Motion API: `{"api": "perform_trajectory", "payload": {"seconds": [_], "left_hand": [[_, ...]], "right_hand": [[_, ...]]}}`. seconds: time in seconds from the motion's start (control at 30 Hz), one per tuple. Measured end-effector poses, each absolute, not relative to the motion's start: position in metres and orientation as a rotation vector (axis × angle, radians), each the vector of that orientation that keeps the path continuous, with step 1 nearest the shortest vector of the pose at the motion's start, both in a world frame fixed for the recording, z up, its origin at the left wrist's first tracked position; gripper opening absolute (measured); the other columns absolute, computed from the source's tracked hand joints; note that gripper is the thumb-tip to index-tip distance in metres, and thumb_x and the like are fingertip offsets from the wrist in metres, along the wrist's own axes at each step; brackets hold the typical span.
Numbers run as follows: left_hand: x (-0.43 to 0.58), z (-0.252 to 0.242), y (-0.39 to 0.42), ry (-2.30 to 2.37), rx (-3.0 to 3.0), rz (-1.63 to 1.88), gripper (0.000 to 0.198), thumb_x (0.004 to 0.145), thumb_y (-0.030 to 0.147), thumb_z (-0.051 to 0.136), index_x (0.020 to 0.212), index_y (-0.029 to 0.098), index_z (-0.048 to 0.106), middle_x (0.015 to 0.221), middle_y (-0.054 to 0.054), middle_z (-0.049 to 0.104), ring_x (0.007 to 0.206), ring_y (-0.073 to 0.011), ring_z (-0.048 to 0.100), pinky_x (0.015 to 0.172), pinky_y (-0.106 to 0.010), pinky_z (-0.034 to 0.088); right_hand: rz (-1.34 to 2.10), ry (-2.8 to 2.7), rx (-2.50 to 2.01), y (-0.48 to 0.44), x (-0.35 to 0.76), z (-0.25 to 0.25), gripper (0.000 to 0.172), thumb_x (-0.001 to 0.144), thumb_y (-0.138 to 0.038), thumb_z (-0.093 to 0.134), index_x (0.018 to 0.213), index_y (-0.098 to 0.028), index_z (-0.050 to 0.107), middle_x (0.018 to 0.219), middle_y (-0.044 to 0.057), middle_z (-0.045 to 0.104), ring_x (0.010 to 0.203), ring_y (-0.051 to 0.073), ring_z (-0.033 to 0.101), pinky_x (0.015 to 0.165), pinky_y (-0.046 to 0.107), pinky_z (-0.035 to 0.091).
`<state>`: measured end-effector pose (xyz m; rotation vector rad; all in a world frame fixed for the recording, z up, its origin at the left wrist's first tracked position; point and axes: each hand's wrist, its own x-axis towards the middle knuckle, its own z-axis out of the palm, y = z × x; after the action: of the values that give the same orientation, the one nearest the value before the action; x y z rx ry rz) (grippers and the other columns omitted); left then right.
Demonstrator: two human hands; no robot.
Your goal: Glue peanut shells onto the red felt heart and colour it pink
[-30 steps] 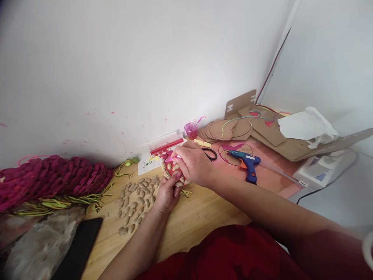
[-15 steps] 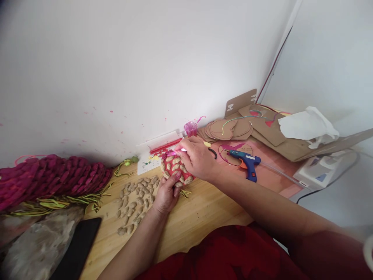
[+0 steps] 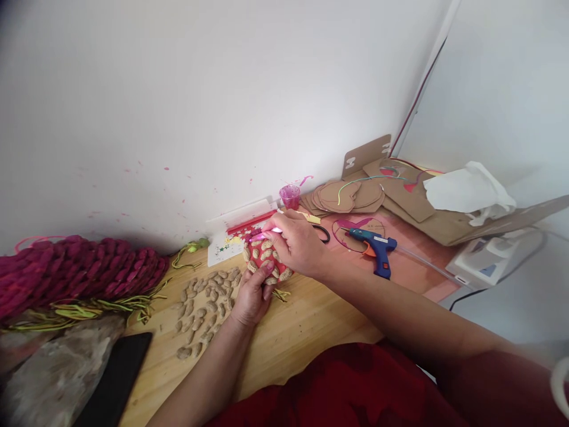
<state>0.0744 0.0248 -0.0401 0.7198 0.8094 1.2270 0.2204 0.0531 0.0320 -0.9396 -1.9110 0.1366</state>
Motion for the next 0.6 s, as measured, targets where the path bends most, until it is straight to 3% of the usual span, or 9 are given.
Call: {"api": "perform_trajectory", "payload": {"seconds": [0.6], "left_hand": [[0.0738, -0.0424, 0.0245, 0.795, 0.724, 1.228, 0.043, 0.062, 0.037, 0.088, 0.059, 0.016, 0.05, 0.047, 0.008, 0.044, 0.034, -0.0004, 0.026, 0.034, -0.017, 0.013]], "right_hand": [[0.139, -1.906, -0.934, 0.0501, 0.2197, 0.0294, 0.007, 0.094, -0.017, 0.056, 0.092, -0.02, 0.062, 0.085, 0.005, 0.066, 0.082, 0.021, 0.06, 0.076, 0.034, 0.045]]}}
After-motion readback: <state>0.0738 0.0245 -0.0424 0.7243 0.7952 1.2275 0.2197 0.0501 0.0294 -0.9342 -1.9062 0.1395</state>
